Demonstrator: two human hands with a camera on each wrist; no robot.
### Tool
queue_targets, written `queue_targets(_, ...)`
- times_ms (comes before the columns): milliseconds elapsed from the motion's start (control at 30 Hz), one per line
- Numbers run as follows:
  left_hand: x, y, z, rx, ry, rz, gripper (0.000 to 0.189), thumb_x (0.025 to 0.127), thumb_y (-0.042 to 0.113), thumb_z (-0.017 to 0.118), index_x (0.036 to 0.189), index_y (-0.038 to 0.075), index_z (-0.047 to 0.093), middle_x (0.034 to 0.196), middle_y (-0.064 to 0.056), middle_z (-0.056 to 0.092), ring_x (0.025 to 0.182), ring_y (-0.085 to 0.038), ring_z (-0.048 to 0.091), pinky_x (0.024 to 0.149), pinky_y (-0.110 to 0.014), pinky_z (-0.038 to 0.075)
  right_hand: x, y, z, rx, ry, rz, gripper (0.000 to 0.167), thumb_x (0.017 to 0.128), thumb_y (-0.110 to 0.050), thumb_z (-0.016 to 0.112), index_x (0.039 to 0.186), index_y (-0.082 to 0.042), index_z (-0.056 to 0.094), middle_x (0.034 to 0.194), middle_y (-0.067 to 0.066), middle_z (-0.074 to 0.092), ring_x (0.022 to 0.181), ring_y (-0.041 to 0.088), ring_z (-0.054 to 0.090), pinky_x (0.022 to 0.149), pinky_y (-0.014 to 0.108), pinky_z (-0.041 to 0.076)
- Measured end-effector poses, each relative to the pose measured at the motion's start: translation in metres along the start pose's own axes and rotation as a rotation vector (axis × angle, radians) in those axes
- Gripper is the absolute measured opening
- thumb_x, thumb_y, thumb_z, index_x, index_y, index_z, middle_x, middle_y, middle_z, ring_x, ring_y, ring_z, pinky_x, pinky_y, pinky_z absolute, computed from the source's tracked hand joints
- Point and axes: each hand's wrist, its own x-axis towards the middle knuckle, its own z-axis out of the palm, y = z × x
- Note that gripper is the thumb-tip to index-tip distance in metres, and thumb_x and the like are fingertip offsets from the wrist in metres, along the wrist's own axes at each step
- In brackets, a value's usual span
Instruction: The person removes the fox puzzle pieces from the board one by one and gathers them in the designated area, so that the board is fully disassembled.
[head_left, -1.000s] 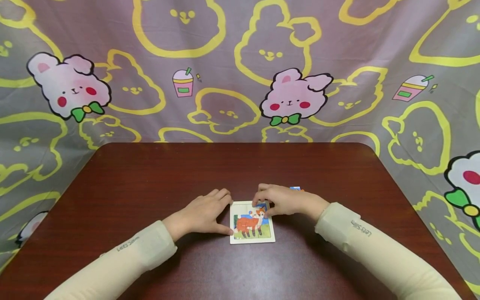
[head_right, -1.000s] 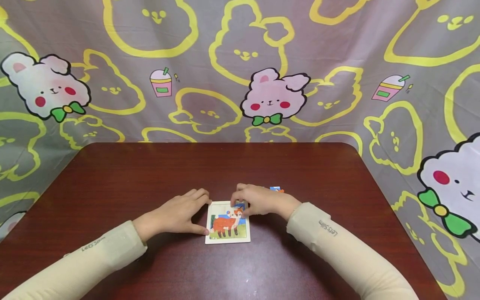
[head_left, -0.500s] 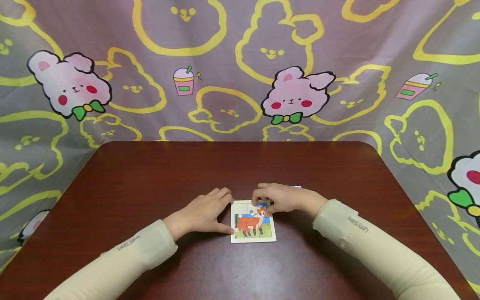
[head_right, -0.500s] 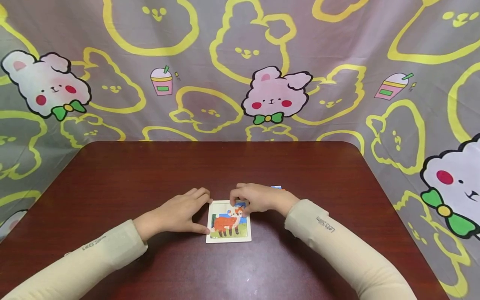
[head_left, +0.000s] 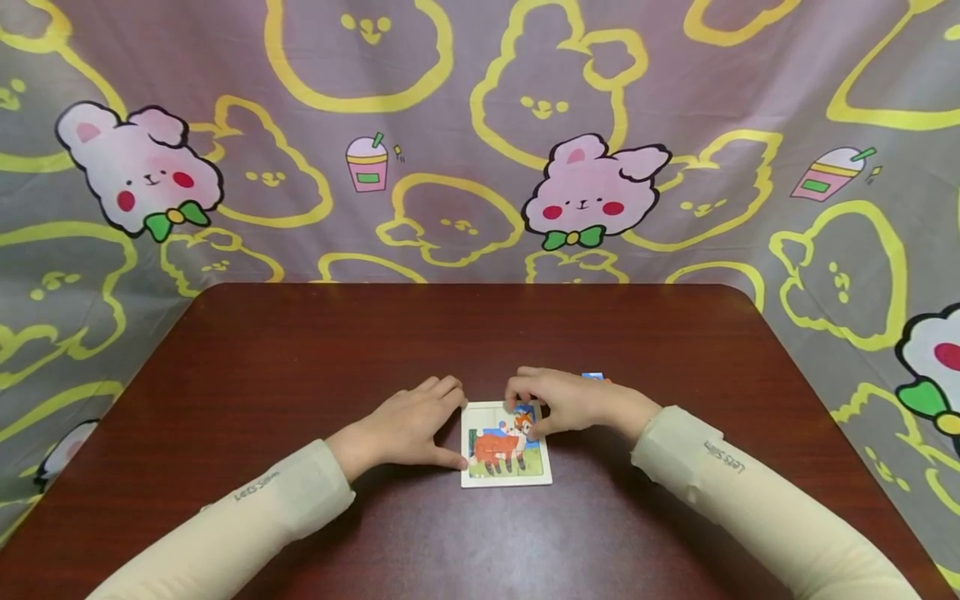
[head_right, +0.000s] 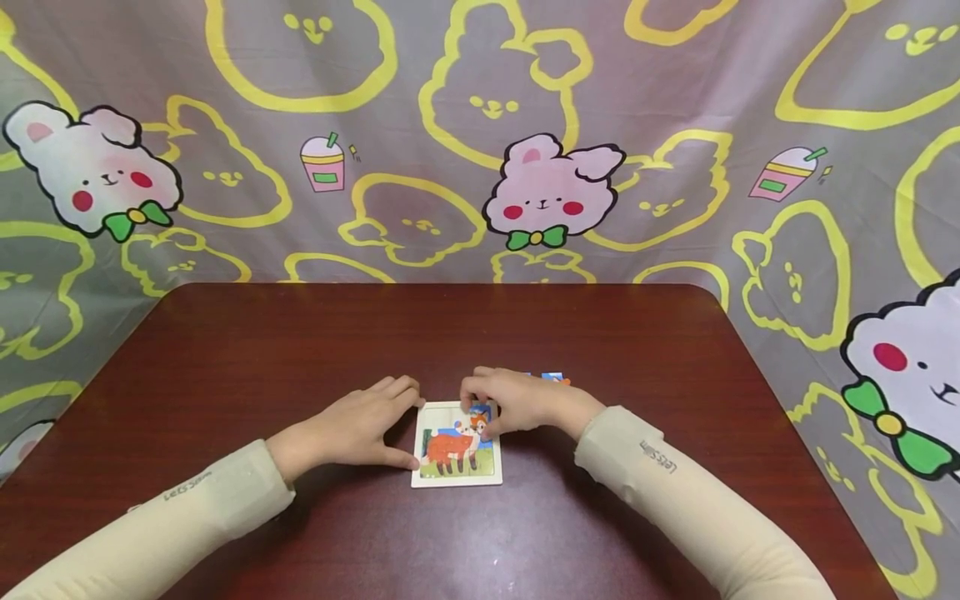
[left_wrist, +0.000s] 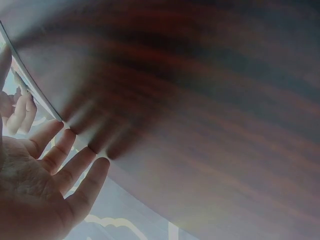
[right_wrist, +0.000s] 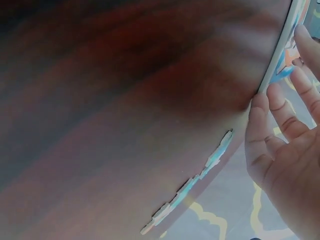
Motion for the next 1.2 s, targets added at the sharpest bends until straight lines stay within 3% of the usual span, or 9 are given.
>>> queue_targets(233,0.0008,-0.0007,0.0017,0.012,0.009,0.009,0.073,0.074,0.065,0.076,0.122,0.014,0.056,0.127,0.0,0.052,0.11,-0.017,0.051,0.075,-0.035,0.052,-0.0001,-0.002,0.0024,-0.015,0.007,0.01,0.034,0.083,-0.02,0.081,0.108,-0.018,0.058,0.101,0.0,0.052,0.089,0.015,0.053,0.078,0.026,0.046)
queue_targets(500,0.001,0.0001,0.0022,0.004,0.002,-0.001,0.074,0.074,0.066,0.076,0.123,0.014,0.056,0.128,0.0,0.052,0.11,-0.017,0.051,0.076,-0.035,0.052,0.0013,-0.0008,0.004,0.024,0.006,0.001,0.032,0.083,-0.016,0.079,0.106,-0.017,0.057,0.101,0.001,0.053,0.079,0.014,0.055,0.072,0.023,0.047)
queue_targets(767,0.001,0.0003,0.003,0.004,0.011,0.012,0.073,0.074,0.065,0.076,0.121,0.013,0.056,0.127,-0.001,0.052,0.11,-0.018,0.051,0.076,-0.035,0.052,0.0003,-0.0009,0.0053,0.034,0.018,-0.004,0.029,0.085,-0.018,0.078,0.108,-0.018,0.058,0.102,-0.001,0.053,0.081,0.013,0.054,0.073,0.024,0.047)
queue_targets(1200,0.0012,0.0004,0.0031,0.006,0.011,0.007,0.073,0.074,0.064,0.076,0.122,0.013,0.056,0.127,-0.001,0.052,0.111,-0.018,0.051,0.078,-0.036,0.052,-0.0058,0.006,0.0051,0.094,0.087,-0.045,0.03,0.084,-0.017,0.078,0.11,-0.016,0.063,0.099,0.0,0.054,0.087,0.017,0.054,0.078,0.03,0.049)
